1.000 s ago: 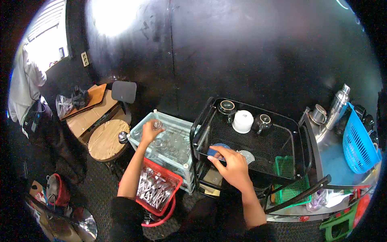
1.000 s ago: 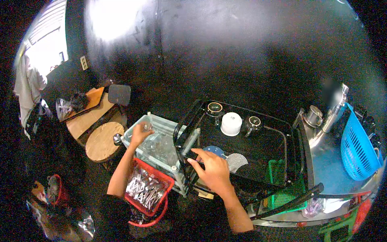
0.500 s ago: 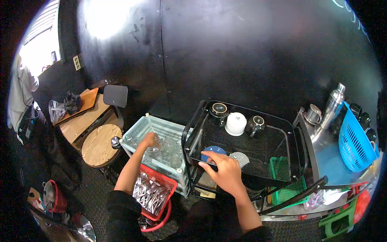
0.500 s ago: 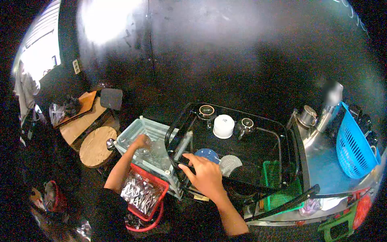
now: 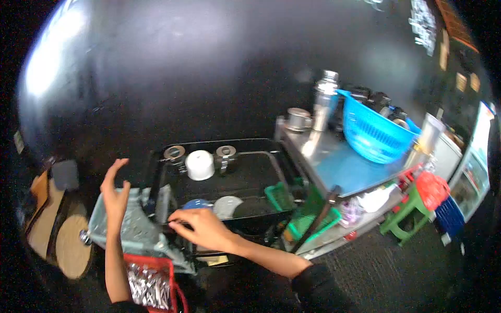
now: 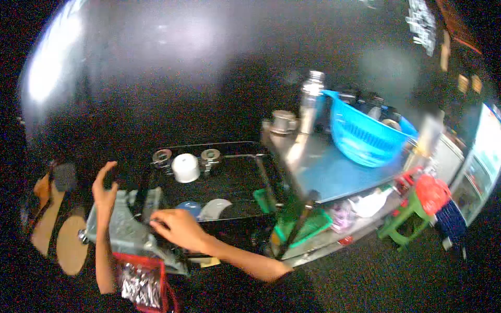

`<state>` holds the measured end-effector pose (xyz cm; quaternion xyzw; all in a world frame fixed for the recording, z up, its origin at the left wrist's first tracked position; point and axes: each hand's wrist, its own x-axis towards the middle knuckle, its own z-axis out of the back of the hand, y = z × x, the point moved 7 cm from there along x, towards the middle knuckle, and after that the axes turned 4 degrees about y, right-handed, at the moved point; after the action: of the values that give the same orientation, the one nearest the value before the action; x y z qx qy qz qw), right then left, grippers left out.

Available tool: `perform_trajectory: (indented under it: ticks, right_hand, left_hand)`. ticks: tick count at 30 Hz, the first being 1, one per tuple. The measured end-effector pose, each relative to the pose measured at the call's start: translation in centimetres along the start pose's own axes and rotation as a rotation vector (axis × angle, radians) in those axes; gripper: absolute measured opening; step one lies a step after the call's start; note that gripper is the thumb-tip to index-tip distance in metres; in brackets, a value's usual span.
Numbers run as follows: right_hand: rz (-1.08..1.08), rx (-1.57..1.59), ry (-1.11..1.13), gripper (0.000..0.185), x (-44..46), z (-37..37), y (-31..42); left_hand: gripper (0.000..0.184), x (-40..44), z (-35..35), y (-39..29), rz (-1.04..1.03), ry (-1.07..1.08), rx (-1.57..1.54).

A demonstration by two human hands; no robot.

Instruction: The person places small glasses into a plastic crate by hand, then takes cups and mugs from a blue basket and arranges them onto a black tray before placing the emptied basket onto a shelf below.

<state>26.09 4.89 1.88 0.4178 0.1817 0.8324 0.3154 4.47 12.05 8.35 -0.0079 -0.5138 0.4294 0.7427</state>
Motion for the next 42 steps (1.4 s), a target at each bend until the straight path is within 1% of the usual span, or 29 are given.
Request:
perform_trajectory:
  ticks: [1, 2, 4, 6, 9, 12, 15, 17, 18, 19, 20, 21, 23, 24, 25, 26, 27, 28, 29, 30, 31, 33, 34, 35, 37, 39, 40, 41, 42]
  right_hand:
    - [0.082, 0.033, -0.019, 0.022, -0.5, 1.1, 1.0]
    - [0.079, 0.019, -0.021, 0.019, -1.3, 2.6, 1.8]
    - [0.213, -0.130, -0.157, 0.019, -3.3, 7.0, 4.8]
    - [0.249, -0.305, -0.253, 0.018, -5.7, 12.1, 8.0]
    - [0.180, -0.502, -0.390, 0.011, -8.2, 19.9, 11.3]
    - [0.099, -0.805, -0.529, 0.007, -9.2, 27.0, 13.8]
    - [-0.035, -0.960, -0.615, 0.012, -9.1, 34.3, 13.7]
    - [-0.234, -0.884, -0.676, 0.020, -9.1, 40.4, 12.4]
    - [-0.319, -0.977, -0.668, 0.024, -9.2, 43.3, 11.7]
    - [-0.402, -1.067, -0.657, 0.028, -9.5, 46.1, 10.9]
    - [-0.544, -1.131, -0.605, 0.034, -9.9, 48.8, 9.9]
    - [-0.684, -1.190, -0.550, 0.039, -10.4, 51.3, 8.8]
    - [-0.842, -1.277, -0.381, 0.047, -11.8, 56.6, 4.8]
    - [-0.869, -1.242, -0.296, 0.050, -12.0, 58.4, 3.5]
    - [-0.898, -1.204, -0.209, 0.054, -12.2, 60.0, 1.9]
    - [-0.909, -1.211, -0.151, 0.066, -12.5, 62.1, -0.1]
    - [-0.903, -1.208, -0.149, 0.066, -12.3, 63.1, -0.8]
    - [-1.006, -1.092, -0.173, 0.073, -12.7, 64.1, -1.9]
    - [-1.105, -0.969, -0.199, 0.080, -13.2, 65.0, -2.9]
    - [-1.151, -0.884, -0.170, 0.087, -13.7, 66.3, -5.1]
    - [-1.143, -0.883, -0.174, 0.087, -13.7, 66.6, -5.9]
    - [-1.293, -0.704, -0.018, 0.087, -13.8, 66.5, -7.9]
    - [-1.312, -0.649, 0.085, 0.088, -13.7, 66.2, -8.9]
    - [-1.261, -0.542, 0.276, 0.093, -13.6, 66.7, -11.7]
    - [-1.229, -0.907, 0.090, 0.093, -13.3, 68.3, -12.5]
    - [-1.149, -0.885, 0.007, 0.091, -12.9, 68.2, -13.2]
    - [-1.167, -0.748, -0.024, 0.085, -13.1, 67.8, -13.3]
    - [-1.165, -0.751, -0.027, 0.085, -13.2, 67.6, -13.3]
    - [-1.172, -0.739, -0.130, 0.084, -13.4, 67.4, -12.5]
  left_hand:
    - [0.052, 0.2, -0.4, -3.6, -0.044, -0.072, -0.053]
    - [0.052, 0.4, -1.6, -6.6, -0.075, -0.055, -0.098]
    - [0.055, 0.2, -3.8, -12.4, -0.162, 0.002, -0.115]
    - [0.049, 0.0, -6.9, -17.1, -0.234, 0.058, -0.226]
    - [0.045, 0.3, -12.1, -22.6, -0.299, 0.124, -0.441]
    - [0.038, 0.7, -17.7, -27.3, -0.249, 0.201, -0.701]
    - [0.036, 0.2, -22.3, -32.7, -0.280, 0.313, -0.857]
    - [0.038, -0.6, -24.7, -36.0, -0.384, 0.401, -0.817]
    - [0.039, -1.0, -26.0, -37.2, -0.411, 0.426, -0.810]
    - [0.040, -1.6, -27.2, -37.9, -0.437, 0.450, -0.801]
    - [0.040, -2.1, -28.6, -38.3, -0.455, 0.496, -0.646]
    - [0.040, -2.3, -28.6, -38.2, -0.455, 0.489, -0.646]
    - [0.040, -2.6, -29.2, -37.6, -0.414, 0.570, -0.486]
    - [0.047, -2.9, -29.3, -37.5, -0.388, 0.661, -0.501]
    - [0.047, -2.9, -29.0, -37.6, -0.386, 0.659, -0.493]
    - [0.053, -3.0, -28.6, -37.9, -0.419, 0.654, -0.483]
    - [0.059, -3.0, -28.4, -38.2, -0.453, 0.646, -0.475]
    - [0.069, -3.1, -28.7, -38.1, -0.465, 0.649, -0.473]
    - [0.069, -3.0, -28.7, -38.1, -0.468, 0.645, -0.466]
    - [0.070, -3.1, -28.8, -38.2, -0.486, 0.670, -0.465]
    - [0.070, -3.2, -28.9, -38.2, -0.502, 0.695, -0.464]
    - [0.071, -3.2, -29.0, -38.2, -0.496, 0.664, -0.464]
    - [0.071, -3.2, -29.0, -38.2, -0.470, 0.688, -0.479]
    - [0.071, -3.3, -29.1, -38.0, -0.445, 0.709, -0.493]
    - [0.071, -3.2, -29.3, -37.7, -0.464, 0.659, -0.493]
    - [0.071, -3.3, -29.4, -37.9, -0.483, 0.703, -0.484]
    - [0.072, -3.3, -29.4, -37.9, -0.468, 0.709, -0.488]
    - [0.072, -3.3, -29.3, -37.9, -0.471, 0.707, -0.489]
    - [0.071, -3.2, -29.1, -37.8, -0.460, 0.695, -0.516]
